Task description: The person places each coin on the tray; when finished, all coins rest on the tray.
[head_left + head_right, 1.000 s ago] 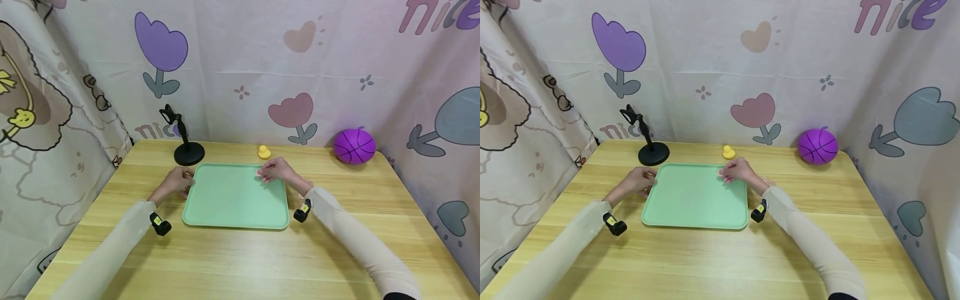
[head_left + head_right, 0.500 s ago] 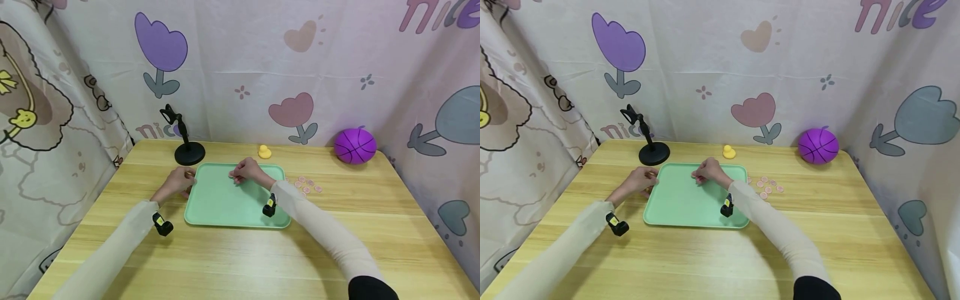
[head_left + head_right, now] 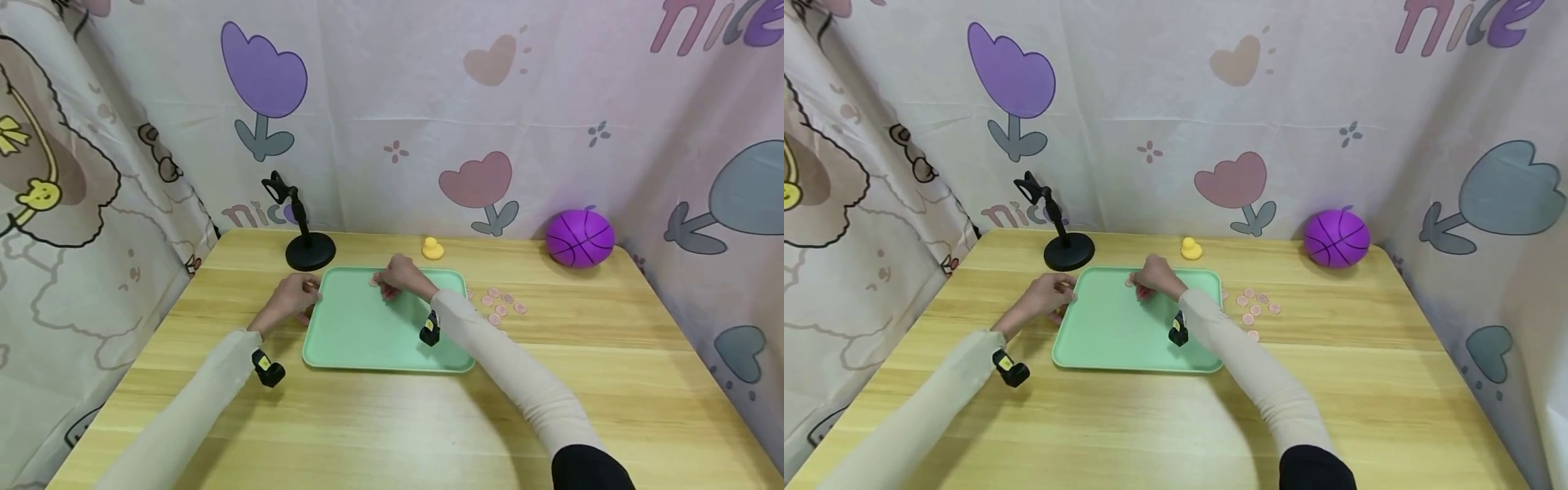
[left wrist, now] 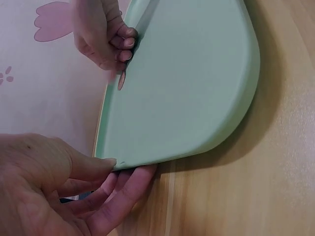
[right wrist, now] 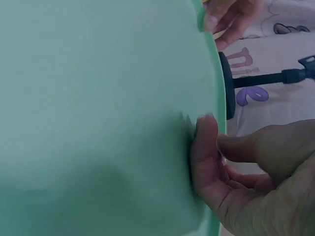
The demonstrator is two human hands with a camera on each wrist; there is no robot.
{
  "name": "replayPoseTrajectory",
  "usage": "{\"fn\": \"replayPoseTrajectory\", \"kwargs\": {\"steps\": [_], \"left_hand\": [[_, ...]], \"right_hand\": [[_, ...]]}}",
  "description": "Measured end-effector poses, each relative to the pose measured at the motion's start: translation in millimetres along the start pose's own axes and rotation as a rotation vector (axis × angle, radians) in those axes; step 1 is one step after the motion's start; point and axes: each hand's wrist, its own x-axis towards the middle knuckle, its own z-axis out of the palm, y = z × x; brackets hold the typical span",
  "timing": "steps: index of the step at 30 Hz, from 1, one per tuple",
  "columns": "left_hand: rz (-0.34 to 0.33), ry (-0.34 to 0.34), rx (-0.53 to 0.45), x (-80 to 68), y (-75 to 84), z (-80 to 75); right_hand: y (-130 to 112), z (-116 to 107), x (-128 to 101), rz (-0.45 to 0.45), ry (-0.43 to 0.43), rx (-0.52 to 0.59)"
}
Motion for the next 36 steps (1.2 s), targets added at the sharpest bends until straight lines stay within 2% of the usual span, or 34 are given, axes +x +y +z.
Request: {"fn": "replayPoseTrajectory", "kwargs": {"steps": [4,10,13,20,25,28,31,36], "left_hand": [[-0.002,0.001,0.013,0.6,-0.9,-1.1],[0.004,0.009,0.001,1.1,0.2,0.5],[0.003,0.008,-0.001,1.9,1.7,0.7],[-0.006,-0.015,0.010,2.4,0.2,-1.2],[-0.005,-0.022,0.016,1.7,-2.5,-2.6],[-0.002,-0.019,0.016,2.4,-3.5,-2.7],[-0.001,-0.019,0.009,3.4,-3.2,-2.3],[0.005,-0.019,0.001,4.1,-2.4,-1.5]], "right_hand": [[-3.9,-11.8,-8.4,-0.010,0.012,-0.052],[-1.4,-50.8,-34.5,-0.188,0.058,-0.011],[8.4,-73.4,-45.8,-0.242,0.102,-0.005],[44.9,-114.4,-69.4,-0.197,0.167,-0.052],[73.2,-127.2,-80.8,-0.188,0.181,-0.142],[86.4,-130.5,-86.1,-0.168,0.153,-0.201],[95.7,-132.3,-91.2,-0.140,0.090,-0.247],[103.3,-131.8,-96.1,-0.158,0.008,-0.249]]}}
